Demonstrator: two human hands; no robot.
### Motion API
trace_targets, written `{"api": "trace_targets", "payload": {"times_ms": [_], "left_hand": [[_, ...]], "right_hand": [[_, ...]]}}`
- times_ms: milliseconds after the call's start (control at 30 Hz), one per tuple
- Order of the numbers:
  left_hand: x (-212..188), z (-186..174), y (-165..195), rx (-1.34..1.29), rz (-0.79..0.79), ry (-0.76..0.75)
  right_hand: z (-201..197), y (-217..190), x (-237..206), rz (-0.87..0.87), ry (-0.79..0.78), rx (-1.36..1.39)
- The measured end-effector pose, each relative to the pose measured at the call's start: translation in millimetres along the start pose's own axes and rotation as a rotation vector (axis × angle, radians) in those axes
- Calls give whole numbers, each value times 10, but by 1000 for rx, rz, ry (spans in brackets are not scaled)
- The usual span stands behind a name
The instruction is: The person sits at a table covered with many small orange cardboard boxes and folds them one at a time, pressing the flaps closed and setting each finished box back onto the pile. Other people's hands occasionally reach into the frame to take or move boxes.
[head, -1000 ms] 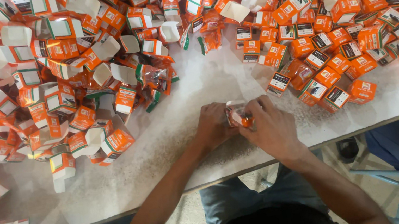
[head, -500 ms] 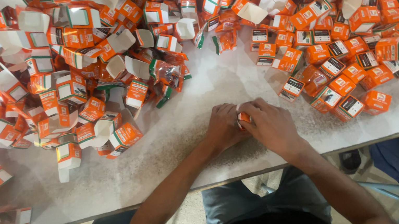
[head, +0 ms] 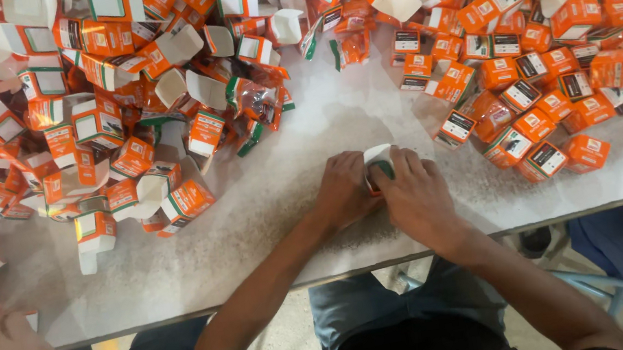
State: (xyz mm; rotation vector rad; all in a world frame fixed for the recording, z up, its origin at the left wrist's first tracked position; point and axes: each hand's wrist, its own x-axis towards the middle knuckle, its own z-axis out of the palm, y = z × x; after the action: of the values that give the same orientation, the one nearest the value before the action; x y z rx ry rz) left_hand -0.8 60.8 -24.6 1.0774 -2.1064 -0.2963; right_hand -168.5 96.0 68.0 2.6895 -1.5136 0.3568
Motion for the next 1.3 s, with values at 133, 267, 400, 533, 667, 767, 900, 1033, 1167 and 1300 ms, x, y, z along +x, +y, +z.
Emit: {"api": "trace_targets", "payload": {"times_ms": [133, 267, 400, 533, 667, 767, 900, 1033, 1167, 1300], "left_hand": [[-64, -247, 123, -174, 8, -15], [-100, -254, 285, -647, -366, 12], [-98, -151, 238, -759, -266, 31], [-126, -124, 147, -685, -201, 12], [-128, -168, 174, -382, -71, -30], [-79, -211, 261, -412, -104, -136], [-58, -298, 344, -243, -53, -194], [-71, -290, 321, -169, 114, -79], [-41, -204, 158, -382, 117, -39], [-52, -190, -47, -596, 38, -144]], "right_hand": [[76, 132, -133, 41, -159, 149], [270, 223, -400, 204, 125, 710], [458, 188, -498, 237, 346, 766], [431, 164, -462, 88, 402, 577], [328, 192, -419, 94, 304, 420], [323, 259, -406, 43, 302, 404], [425, 278, -425, 42, 329, 461], [517, 237, -449, 40, 468, 435], [544, 302, -422, 9, 426, 474], [593, 395, -394, -16, 428, 515]]}}
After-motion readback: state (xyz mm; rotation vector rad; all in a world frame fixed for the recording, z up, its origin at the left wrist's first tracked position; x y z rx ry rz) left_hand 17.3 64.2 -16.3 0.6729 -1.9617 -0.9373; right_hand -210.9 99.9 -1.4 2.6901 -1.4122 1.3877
